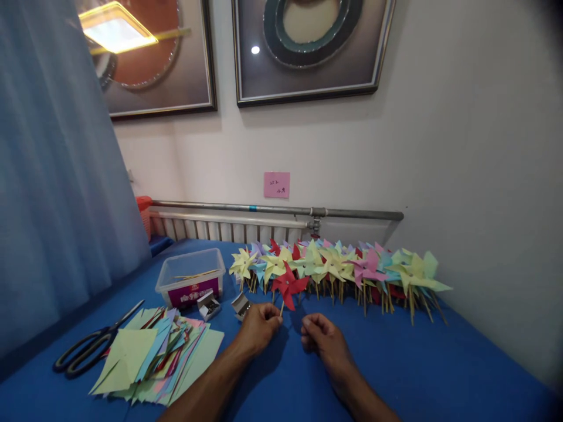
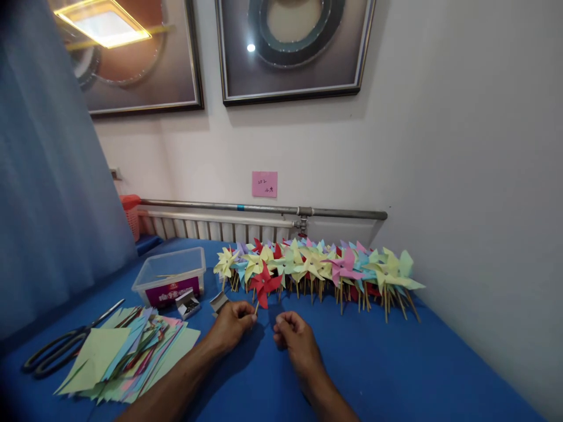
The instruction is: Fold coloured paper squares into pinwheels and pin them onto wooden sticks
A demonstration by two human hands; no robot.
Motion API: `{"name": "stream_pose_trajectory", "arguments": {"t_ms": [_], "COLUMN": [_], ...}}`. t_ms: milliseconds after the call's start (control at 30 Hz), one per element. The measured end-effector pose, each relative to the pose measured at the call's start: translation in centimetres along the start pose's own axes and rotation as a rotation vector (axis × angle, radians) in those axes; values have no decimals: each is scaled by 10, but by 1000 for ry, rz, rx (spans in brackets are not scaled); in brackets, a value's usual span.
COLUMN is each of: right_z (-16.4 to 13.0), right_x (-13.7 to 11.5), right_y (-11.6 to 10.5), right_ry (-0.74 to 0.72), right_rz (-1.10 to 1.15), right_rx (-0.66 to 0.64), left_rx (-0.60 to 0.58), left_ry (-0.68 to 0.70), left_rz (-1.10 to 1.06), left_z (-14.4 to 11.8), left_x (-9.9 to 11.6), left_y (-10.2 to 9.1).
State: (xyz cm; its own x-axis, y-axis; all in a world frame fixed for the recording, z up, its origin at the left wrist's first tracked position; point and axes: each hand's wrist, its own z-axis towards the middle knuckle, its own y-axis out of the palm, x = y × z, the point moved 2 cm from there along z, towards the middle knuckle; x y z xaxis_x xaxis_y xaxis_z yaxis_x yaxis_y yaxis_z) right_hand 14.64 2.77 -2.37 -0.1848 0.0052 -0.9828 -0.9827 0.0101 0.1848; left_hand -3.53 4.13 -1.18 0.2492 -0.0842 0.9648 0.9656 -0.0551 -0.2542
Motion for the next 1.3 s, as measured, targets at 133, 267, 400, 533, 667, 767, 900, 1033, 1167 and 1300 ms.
{"name": "stream_pose_trajectory", "arguments": {"t_ms": [133, 267, 400, 533, 667, 767, 900, 1033, 1167, 1300], "right_z": [-8, -12, -7, -6, -9, -11, -12, -12, -12, -14], "right_x": [-3, 2, 11, 9, 4, 3, 4, 7, 8, 6], "right_y": [6, 11, 12, 13, 17, 18, 18, 17, 16, 17], "right_ry": [-76, -101, -101, -98, -92, -89, -104, -140, -135, -133], "right_rz": [-226, -278, -266, -271, -292, -318, -384, -398, -410, -433], "right_rx": [-54, -58, -41, 6, -3, -28, -55, -90, -93, -101], "left_rx": [-11, -2, -4, 15, 68, 182, 356, 460, 503, 514], "left_ry": [41, 75, 82, 62, 74, 99, 81, -27, -136, -177], "left_rz": [84, 134, 130, 123, 130, 179, 238, 416, 496, 694], "left_z": [-6, -13, -17, -17, -11, -5, 11, 33, 45, 44], "left_x": [5, 8, 10, 8, 3, 3, 13, 27, 30, 21], "left_y": [7, 17, 26, 30, 24, 5, -36, -68, -76, -70]}}
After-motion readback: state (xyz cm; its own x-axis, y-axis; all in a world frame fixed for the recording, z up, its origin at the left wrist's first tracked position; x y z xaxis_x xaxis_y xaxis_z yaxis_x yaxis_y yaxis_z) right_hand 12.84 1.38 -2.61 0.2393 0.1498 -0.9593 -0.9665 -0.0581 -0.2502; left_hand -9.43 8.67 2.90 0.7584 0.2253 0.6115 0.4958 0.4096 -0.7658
